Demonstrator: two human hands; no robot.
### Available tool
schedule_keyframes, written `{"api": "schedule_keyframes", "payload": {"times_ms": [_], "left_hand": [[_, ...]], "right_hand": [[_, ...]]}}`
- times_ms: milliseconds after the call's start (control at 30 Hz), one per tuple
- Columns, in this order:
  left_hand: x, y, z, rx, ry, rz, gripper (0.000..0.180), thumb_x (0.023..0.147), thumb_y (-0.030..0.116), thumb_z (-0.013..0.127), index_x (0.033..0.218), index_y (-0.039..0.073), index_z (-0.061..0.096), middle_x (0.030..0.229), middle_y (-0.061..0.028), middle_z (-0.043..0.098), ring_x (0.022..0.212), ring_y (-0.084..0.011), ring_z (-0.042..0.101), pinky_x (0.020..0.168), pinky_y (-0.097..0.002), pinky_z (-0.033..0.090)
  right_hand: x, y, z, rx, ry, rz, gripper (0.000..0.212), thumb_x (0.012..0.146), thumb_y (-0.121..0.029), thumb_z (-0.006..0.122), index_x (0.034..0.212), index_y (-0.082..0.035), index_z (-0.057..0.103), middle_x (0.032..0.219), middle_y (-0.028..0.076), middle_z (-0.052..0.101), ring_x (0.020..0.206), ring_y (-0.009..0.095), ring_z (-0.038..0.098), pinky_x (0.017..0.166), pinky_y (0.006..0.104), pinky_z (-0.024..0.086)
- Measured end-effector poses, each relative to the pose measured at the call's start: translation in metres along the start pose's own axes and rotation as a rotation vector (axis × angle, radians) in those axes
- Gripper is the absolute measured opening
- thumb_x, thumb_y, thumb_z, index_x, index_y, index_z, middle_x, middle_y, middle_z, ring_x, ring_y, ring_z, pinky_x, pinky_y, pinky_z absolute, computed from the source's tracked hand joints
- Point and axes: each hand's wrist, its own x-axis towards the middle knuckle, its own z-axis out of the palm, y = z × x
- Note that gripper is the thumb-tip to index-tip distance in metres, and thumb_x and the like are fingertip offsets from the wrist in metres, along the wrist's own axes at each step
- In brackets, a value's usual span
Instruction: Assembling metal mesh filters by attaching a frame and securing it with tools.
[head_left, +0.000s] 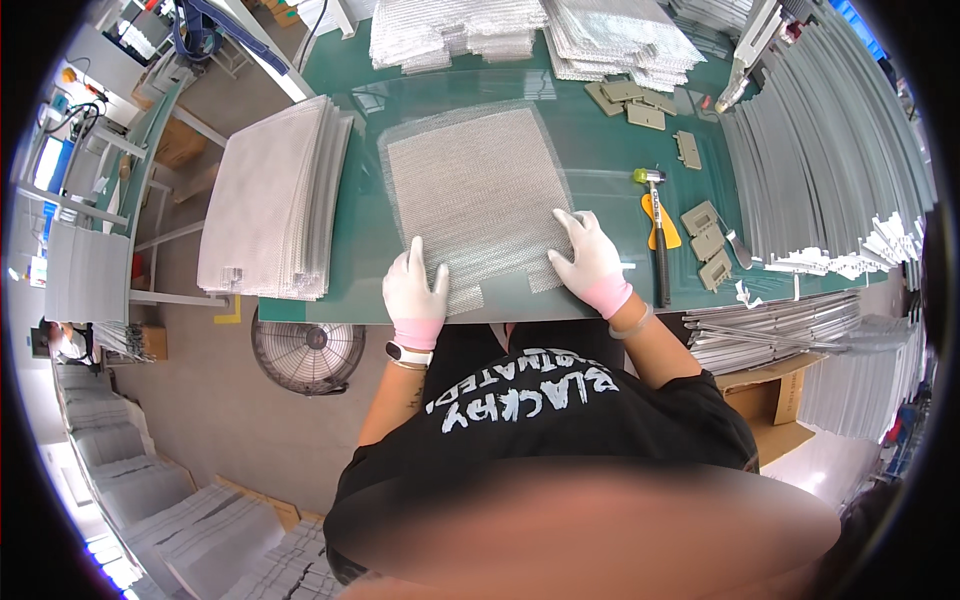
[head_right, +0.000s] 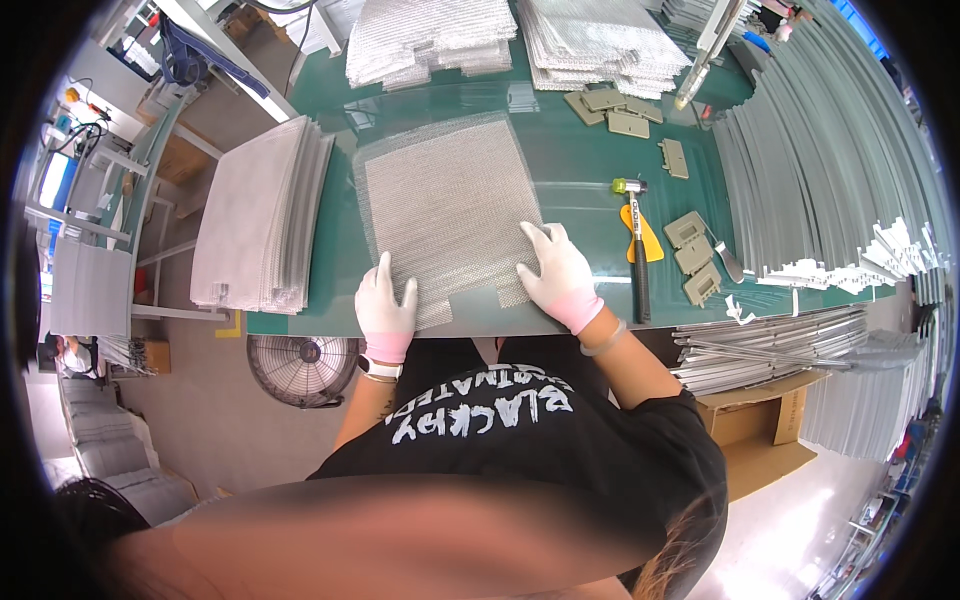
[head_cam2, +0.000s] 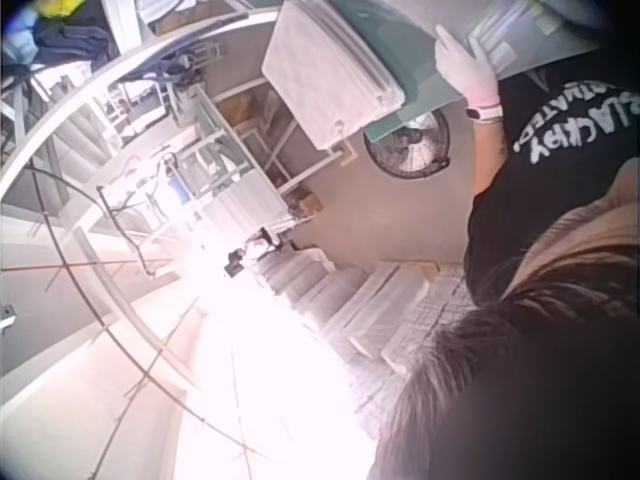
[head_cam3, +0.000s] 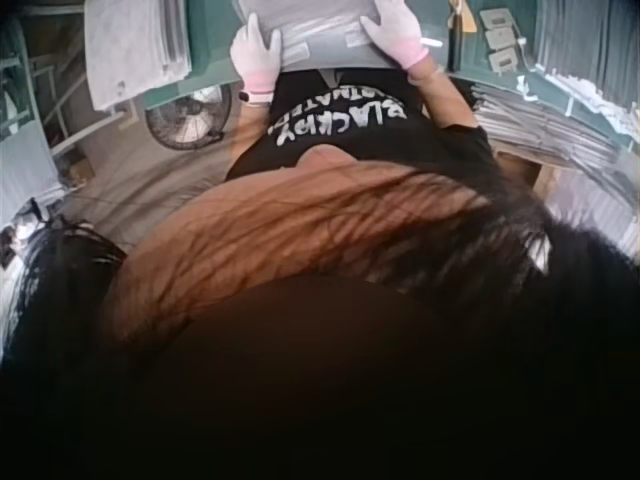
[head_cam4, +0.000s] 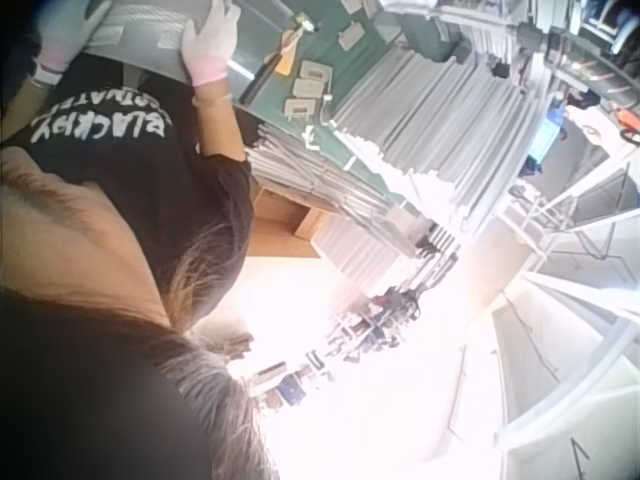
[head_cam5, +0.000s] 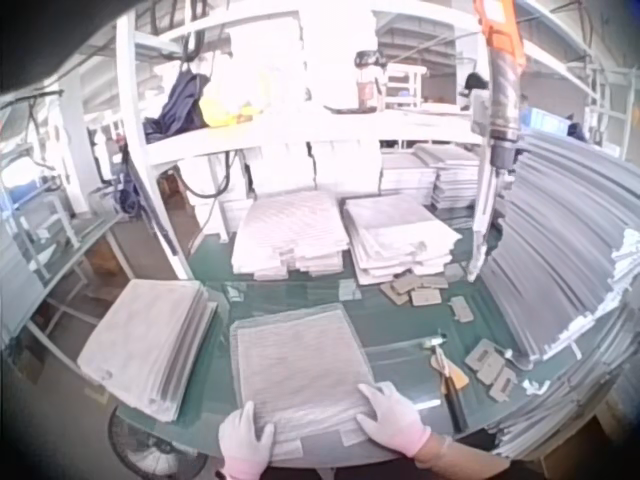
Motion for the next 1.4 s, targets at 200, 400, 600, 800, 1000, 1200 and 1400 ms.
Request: {"api": "schedule_keyframes", "payload": {"times_ms": [200, 400, 600, 800, 1000, 1200, 1400], "left_hand": [[0.002, 0.001, -0.001, 0.025, -0.017, -0.004, 0.059, 0.081, 0.025, 0.072, 0.130, -0.001, 0.052, 0.104, -0.0205, 0.062, 0.095, -0.0377, 0.060, 0.083, -0.0465, 0.049], [0.005, 0.002, -0.003, 0.020, -0.049, -0.030, 0.055, 0.080, 0.026, 0.073, 0.128, 0.005, 0.057, 0.106, -0.0191, 0.061, 0.098, -0.0365, 0.060, 0.085, -0.0455, 0.048], [0.011, 0.006, -0.009, 0.018, -0.109, -0.124, 0.054, 0.078, 0.029, 0.075, 0.128, 0.015, 0.060, 0.112, -0.0178, 0.059, 0.105, -0.0365, 0.056, 0.089, -0.0483, 0.045], [0.018, 0.003, -0.019, 0.376, -0.198, -0.007, 0.060, 0.085, 0.038, 0.066, 0.139, 0.017, 0.051, 0.142, -0.0213, 0.045, 0.133, -0.0410, 0.039, 0.112, -0.0575, 0.026], [0.038, -0.021, -0.003, 0.165, -0.382, 0.031, 0.067, 0.088, 0.042, 0.062, 0.143, 0.008, 0.045, 0.151, -0.0144, 0.040, 0.140, -0.0413, 0.032, 0.116, -0.0596, 0.016], [0.057, -0.033, -0.010, 0.046, -0.404, 0.083, 0.059, 0.084, 0.044, 0.068, 0.129, 0.007, 0.059, 0.136, -0.0133, 0.054, 0.135, -0.0394, 0.039, 0.115, -0.0606, 0.016], [0.064, -0.028, -0.015, -0.038, -0.313, 0.048, 0.047, 0.083, 0.037, 0.071, 0.118, 0.007, 0.062, 0.128, -0.0117, 0.057, 0.131, -0.0380, 0.042, 0.113, -0.0618, 0.018]], "right_hand": [[-0.003, 0.007, 0.007, -0.061, 0.012, 0.006, 0.061, 0.078, -0.018, 0.072, 0.135, -0.007, 0.051, 0.120, 0.022, 0.052, 0.107, 0.038, 0.057, 0.091, 0.0407, 0.049], [0.004, 0.000, -0.001, -0.101, -0.081, 0.062, 0.060, 0.080, -0.022, 0.070, 0.134, -0.006, 0.051, 0.118, 0.023, 0.053, 0.105, 0.039, 0.059, 0.090, 0.0418, 0.050], [0.008, -0.006, -0.011, -0.229, -0.159, 0.094, 0.057, 0.081, -0.029, 0.069, 0.132, -0.010, 0.055, 0.112, 0.022, 0.054, 0.102, 0.037, 0.060, 0.088, 0.0432, 0.051], [0.049, 0.013, -0.051, -0.281, -0.297, -0.155, 0.045, 0.078, -0.038, 0.071, 0.115, -0.012, 0.069, 0.105, 0.018, 0.057, 0.100, 0.036, 0.059, 0.089, 0.0410, 0.049], [0.249, 0.063, -0.101, -0.369, 0.595, 0.086, 0.065, 0.081, -0.054, 0.065, 0.114, 0.002, 0.064, 0.108, 0.030, 0.063, 0.111, 0.042, 0.058, 0.095, 0.0461, 0.047], [0.311, 0.085, -0.141, -0.316, 0.047, 0.501, 0.104, 0.073, -0.066, 0.068, 0.140, 0.008, 0.039, 0.126, 0.035, 0.055, 0.120, 0.041, 0.056, 0.102, 0.0434, 0.045], [0.274, 0.103, -0.159, 0.065, 0.500, 0.397, 0.110, 0.072, -0.061, 0.074, 0.145, 0.010, 0.030, 0.134, 0.033, 0.051, 0.124, 0.038, 0.054, 0.105, 0.0386, 0.043]]}}
